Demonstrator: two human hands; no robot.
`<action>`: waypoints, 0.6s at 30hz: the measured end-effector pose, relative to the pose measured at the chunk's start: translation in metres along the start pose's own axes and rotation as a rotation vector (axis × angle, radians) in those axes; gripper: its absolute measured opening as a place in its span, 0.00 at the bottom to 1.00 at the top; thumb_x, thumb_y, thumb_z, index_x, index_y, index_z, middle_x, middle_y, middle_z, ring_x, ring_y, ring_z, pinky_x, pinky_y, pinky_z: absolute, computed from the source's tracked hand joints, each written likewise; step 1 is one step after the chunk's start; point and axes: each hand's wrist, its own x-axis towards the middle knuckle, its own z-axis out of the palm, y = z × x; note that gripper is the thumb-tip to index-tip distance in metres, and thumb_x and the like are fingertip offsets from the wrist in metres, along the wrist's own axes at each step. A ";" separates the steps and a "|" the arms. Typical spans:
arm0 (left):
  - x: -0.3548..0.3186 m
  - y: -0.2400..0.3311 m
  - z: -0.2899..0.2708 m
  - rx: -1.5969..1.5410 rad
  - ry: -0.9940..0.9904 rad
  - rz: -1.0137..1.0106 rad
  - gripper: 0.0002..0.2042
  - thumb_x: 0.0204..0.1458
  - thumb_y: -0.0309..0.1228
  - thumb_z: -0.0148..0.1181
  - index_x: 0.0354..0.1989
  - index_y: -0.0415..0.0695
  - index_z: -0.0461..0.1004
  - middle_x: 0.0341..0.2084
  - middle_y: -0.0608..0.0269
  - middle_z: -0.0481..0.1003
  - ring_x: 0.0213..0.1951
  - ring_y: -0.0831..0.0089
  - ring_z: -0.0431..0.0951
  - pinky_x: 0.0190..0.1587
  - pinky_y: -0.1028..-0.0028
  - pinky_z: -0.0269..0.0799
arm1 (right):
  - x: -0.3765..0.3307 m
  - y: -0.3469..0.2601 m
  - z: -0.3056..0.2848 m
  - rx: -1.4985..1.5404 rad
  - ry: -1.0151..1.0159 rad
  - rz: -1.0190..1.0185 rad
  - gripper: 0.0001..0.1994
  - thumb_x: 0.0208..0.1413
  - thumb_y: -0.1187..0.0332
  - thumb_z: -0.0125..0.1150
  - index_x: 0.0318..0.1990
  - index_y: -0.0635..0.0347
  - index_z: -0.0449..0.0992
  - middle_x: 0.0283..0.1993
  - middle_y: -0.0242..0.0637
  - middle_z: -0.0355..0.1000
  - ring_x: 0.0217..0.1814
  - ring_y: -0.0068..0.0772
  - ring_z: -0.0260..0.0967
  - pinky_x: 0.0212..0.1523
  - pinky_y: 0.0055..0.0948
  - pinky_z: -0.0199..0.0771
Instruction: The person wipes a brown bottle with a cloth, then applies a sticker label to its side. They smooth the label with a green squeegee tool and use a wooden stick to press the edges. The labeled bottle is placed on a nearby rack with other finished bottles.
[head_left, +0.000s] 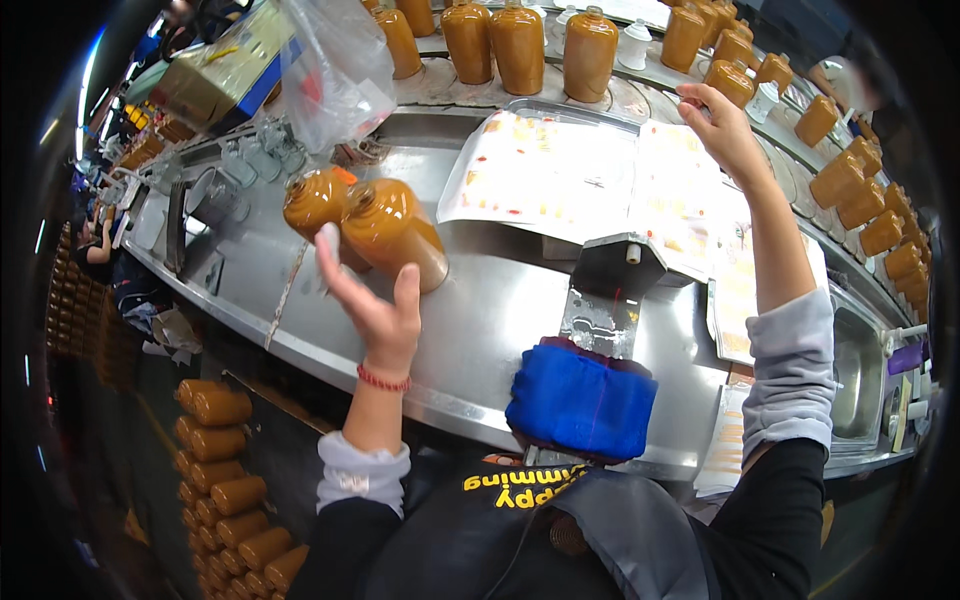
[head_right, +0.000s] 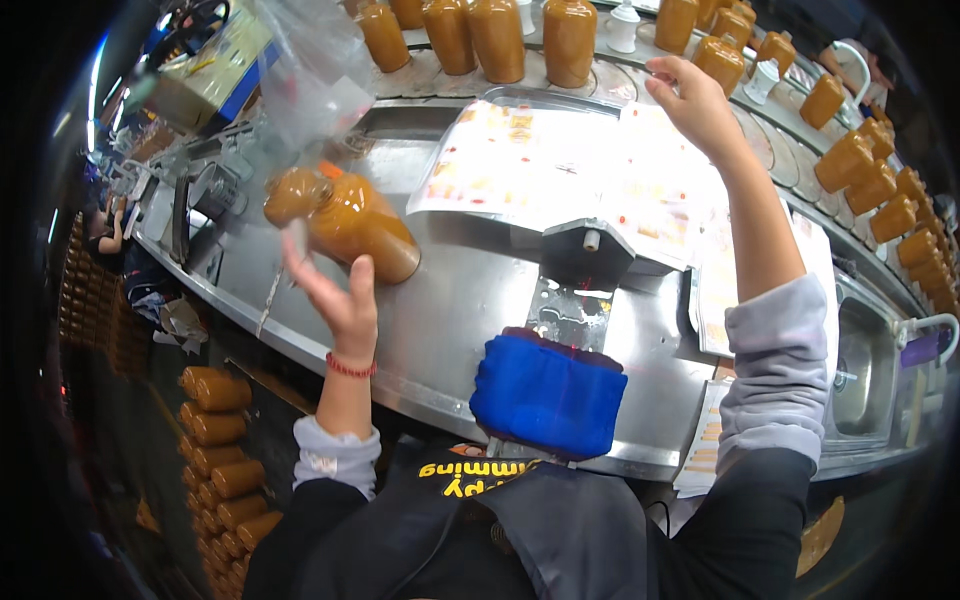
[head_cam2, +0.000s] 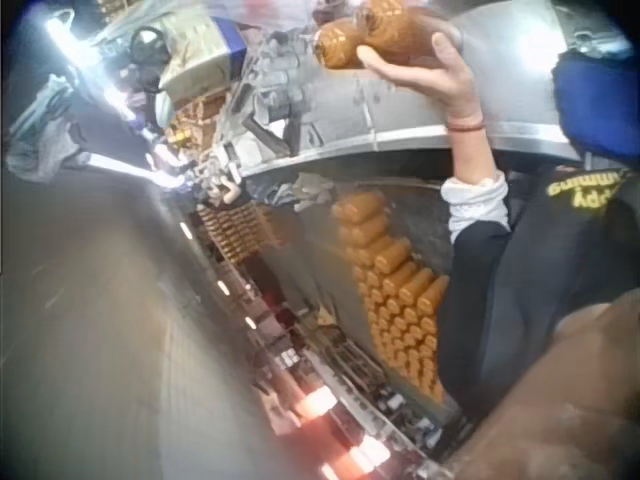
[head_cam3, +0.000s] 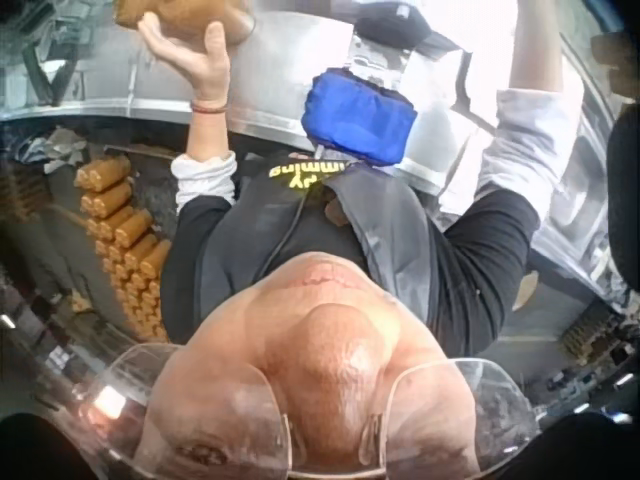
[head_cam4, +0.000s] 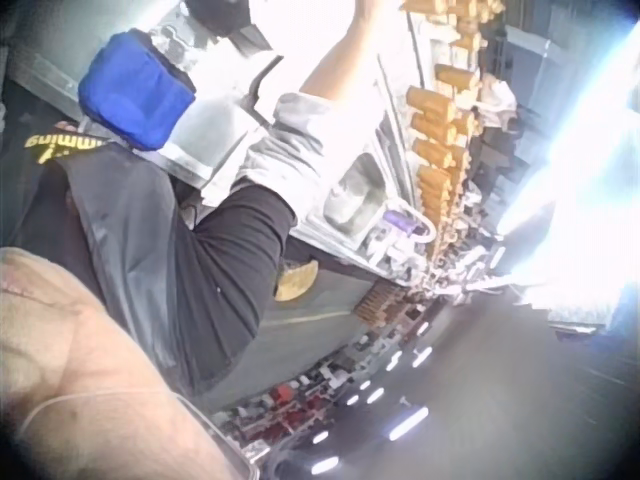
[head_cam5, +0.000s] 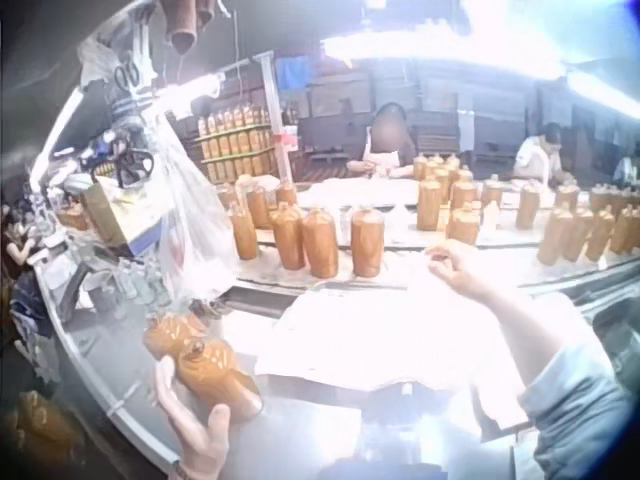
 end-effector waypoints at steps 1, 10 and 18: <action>0.014 0.015 0.002 -0.134 0.001 0.054 0.42 0.56 0.34 0.61 0.71 0.30 0.41 0.68 0.38 0.51 0.70 0.49 0.53 0.72 0.54 0.46 | -0.003 -0.007 0.001 0.001 -0.003 -0.030 0.17 0.64 0.63 0.60 0.55 0.63 0.75 0.50 0.45 0.77 0.54 0.38 0.75 0.54 0.34 0.73; 0.170 0.091 0.256 -0.776 0.067 -0.115 0.11 0.59 0.33 0.59 0.43 0.38 0.77 0.34 0.54 0.78 0.38 0.64 0.77 0.46 0.66 0.70 | -0.092 -0.055 -0.060 -0.087 0.045 -0.314 0.13 0.61 0.68 0.60 0.51 0.63 0.76 0.46 0.43 0.75 0.46 0.39 0.75 0.44 0.32 0.73; 0.260 -0.034 0.444 0.265 -0.047 -0.032 0.23 0.60 0.46 0.49 0.54 0.40 0.71 0.51 0.38 0.74 0.54 0.44 0.73 0.61 0.53 0.64 | -0.260 -0.038 -0.157 -0.135 0.135 0.079 0.14 0.59 0.78 0.58 0.53 0.68 0.75 0.53 0.47 0.73 0.48 0.34 0.71 0.39 0.26 0.68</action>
